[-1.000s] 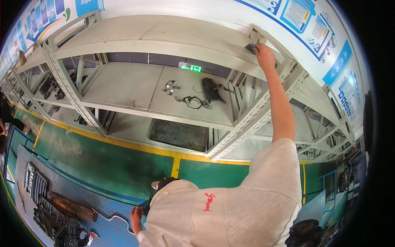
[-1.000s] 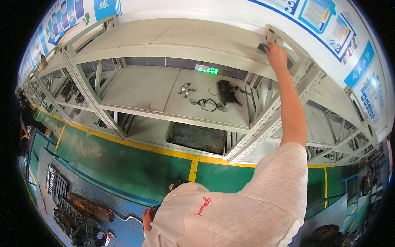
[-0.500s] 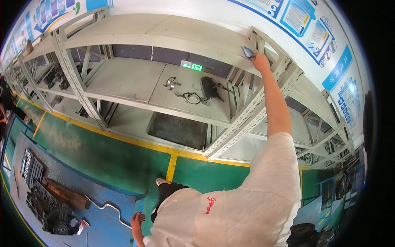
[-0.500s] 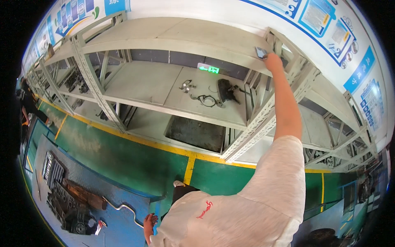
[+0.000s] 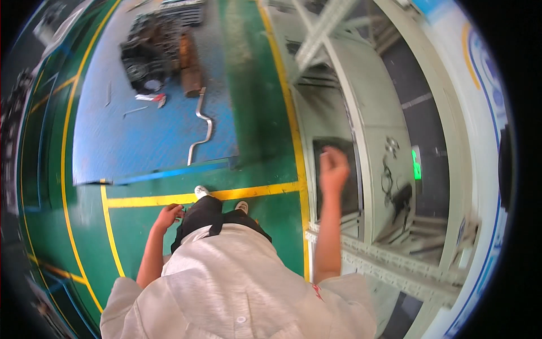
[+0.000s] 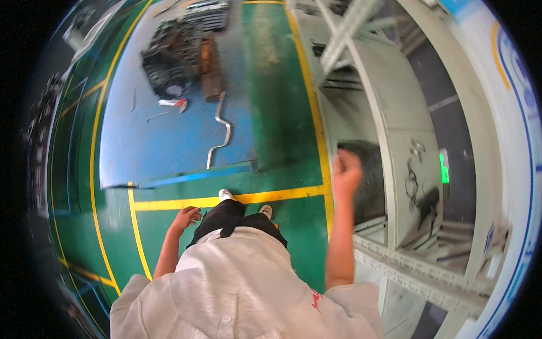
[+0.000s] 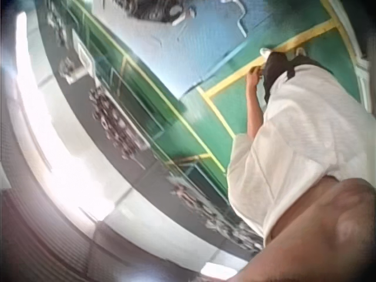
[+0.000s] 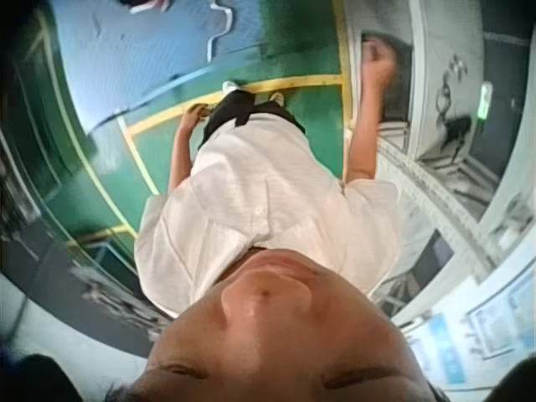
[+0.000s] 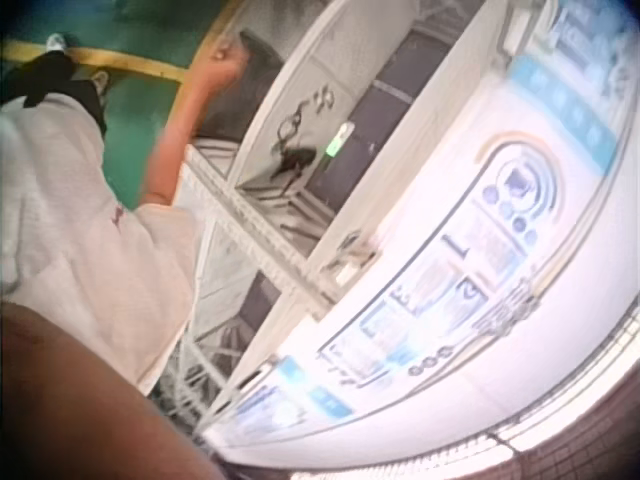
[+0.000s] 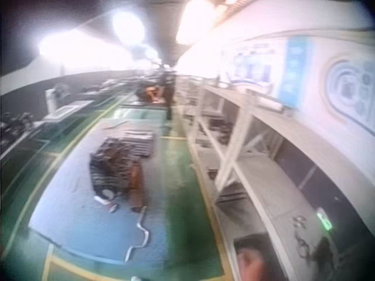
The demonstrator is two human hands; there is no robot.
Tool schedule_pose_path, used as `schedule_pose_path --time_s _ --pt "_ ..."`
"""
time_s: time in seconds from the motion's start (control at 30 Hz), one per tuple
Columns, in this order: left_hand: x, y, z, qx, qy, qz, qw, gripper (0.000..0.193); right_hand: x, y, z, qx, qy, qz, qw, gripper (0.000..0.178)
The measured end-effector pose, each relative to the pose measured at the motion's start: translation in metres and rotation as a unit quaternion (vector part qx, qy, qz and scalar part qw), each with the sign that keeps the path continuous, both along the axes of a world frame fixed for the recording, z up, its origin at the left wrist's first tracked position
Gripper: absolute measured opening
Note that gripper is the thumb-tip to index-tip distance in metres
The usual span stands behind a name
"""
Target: Disassembling the main bearing caps of an engine block using a speed handle wrench.
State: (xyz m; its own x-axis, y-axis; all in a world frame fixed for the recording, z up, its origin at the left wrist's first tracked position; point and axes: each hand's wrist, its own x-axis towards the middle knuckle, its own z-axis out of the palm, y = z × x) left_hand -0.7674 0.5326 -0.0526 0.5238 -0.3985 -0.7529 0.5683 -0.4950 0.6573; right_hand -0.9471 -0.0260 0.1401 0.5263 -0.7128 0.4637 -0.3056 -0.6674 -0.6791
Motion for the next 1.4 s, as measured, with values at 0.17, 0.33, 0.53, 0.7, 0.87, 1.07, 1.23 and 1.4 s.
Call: schedule_pose_path --time_s 0.17,0.33,0.53,0.7,0.87,1.07,1.23,1.4 --pt "0.028 0.028 0.019 -0.009 0.009 0.132 0.991 0.032 0.127 0.159 -0.121 0.247 0.098 0.139 0.954 0.028" --pt "0.070 0.093 0.022 -0.055 -0.085 0.073 0.992 0.035 0.290 0.241 -0.215 0.135 0.331 0.061 0.932 0.045" --pt "0.223 0.291 0.000 0.042 -0.192 0.153 0.969 0.031 0.393 0.236 -0.303 0.078 0.363 -0.201 0.907 0.028" --pt "0.396 0.365 -0.052 0.144 -0.397 0.096 0.901 0.024 0.399 0.197 -0.314 0.069 0.493 -0.208 0.842 0.039" --pt "0.520 0.374 -0.085 0.243 -0.600 0.033 0.761 0.038 0.376 0.188 -0.313 0.222 0.335 -0.309 0.862 0.036" --pt "0.542 0.373 -0.114 0.289 -0.565 0.048 0.771 0.050 0.308 0.316 -0.106 0.569 -0.201 -0.335 0.724 0.029" --pt "0.544 0.376 -0.116 0.305 -0.562 0.037 0.768 0.052 0.334 0.411 0.141 0.541 -0.220 -0.262 0.768 0.040" --pt "0.547 0.373 -0.109 0.325 -0.540 0.006 0.776 0.057 0.427 0.424 0.315 0.472 -0.202 -0.111 0.851 0.033"
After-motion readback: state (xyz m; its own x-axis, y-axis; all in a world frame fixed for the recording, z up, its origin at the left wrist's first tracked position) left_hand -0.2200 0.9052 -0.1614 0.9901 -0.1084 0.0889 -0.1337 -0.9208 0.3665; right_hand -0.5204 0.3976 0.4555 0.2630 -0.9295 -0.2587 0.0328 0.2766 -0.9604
